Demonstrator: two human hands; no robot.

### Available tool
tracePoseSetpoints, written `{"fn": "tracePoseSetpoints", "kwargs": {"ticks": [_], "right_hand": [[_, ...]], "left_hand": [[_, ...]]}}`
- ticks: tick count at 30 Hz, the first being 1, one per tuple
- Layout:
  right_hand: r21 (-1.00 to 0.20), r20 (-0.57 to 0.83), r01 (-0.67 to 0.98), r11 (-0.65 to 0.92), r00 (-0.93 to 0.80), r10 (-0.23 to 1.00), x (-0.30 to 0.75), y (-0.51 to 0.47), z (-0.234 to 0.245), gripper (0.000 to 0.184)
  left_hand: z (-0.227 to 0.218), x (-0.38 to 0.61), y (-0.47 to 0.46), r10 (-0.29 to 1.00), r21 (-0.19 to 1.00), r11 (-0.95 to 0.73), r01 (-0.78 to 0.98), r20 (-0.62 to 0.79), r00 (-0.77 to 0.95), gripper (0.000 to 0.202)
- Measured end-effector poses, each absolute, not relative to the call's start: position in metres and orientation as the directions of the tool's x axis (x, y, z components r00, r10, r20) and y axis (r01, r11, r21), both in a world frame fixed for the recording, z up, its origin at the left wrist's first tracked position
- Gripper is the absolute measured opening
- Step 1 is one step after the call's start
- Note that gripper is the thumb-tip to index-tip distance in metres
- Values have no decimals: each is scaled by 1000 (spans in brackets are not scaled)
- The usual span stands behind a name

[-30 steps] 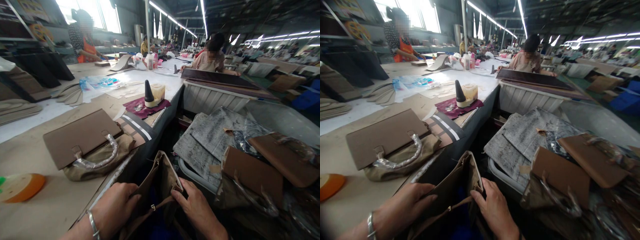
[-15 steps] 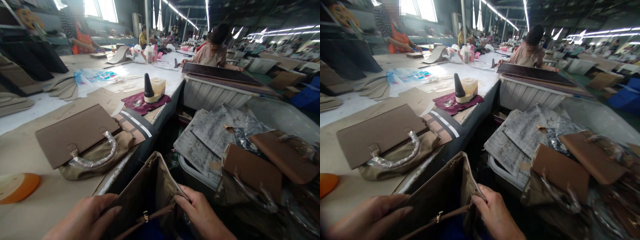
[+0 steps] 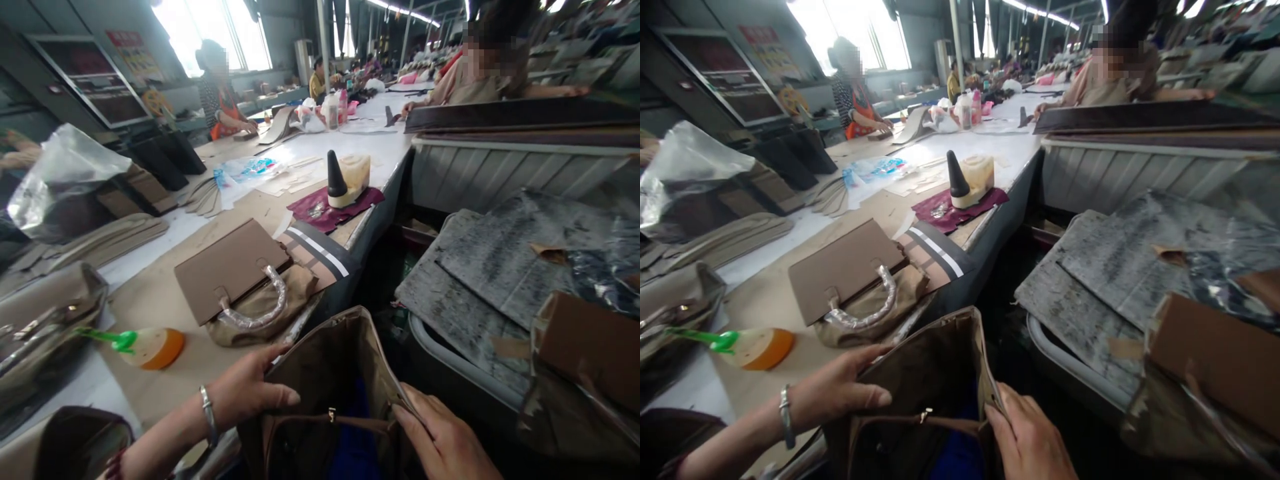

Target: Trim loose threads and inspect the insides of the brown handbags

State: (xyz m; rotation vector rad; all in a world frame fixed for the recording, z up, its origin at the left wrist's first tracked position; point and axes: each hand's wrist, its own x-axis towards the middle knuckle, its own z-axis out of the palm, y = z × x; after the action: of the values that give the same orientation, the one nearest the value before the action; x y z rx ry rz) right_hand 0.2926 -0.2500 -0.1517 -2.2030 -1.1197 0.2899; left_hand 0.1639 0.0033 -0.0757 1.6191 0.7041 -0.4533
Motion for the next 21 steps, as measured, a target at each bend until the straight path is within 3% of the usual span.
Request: {"fn": "tracePoseSetpoints", "kwargs": {"ticks": [5,13,17,21], "right_hand": [[-511,248,762,-398,574,781,290,-247,-151,32],[-416,318,828,-377,520,792,281,-232,-144,34],[-376,341,844,-382,510,790,275,-219,-143,30],[-320,377,866,-385,489,787,268,-210,-139,28]], "left_hand": [[-71,157,5,45,733,91,674,-679,733,54],[-71,134,17,-33,695,417,586,-633,773,57],[-74,115,19,21,699,511,500,-592,806,54],[-80,102,13,148,720,555,417,-578,802,31]]}}
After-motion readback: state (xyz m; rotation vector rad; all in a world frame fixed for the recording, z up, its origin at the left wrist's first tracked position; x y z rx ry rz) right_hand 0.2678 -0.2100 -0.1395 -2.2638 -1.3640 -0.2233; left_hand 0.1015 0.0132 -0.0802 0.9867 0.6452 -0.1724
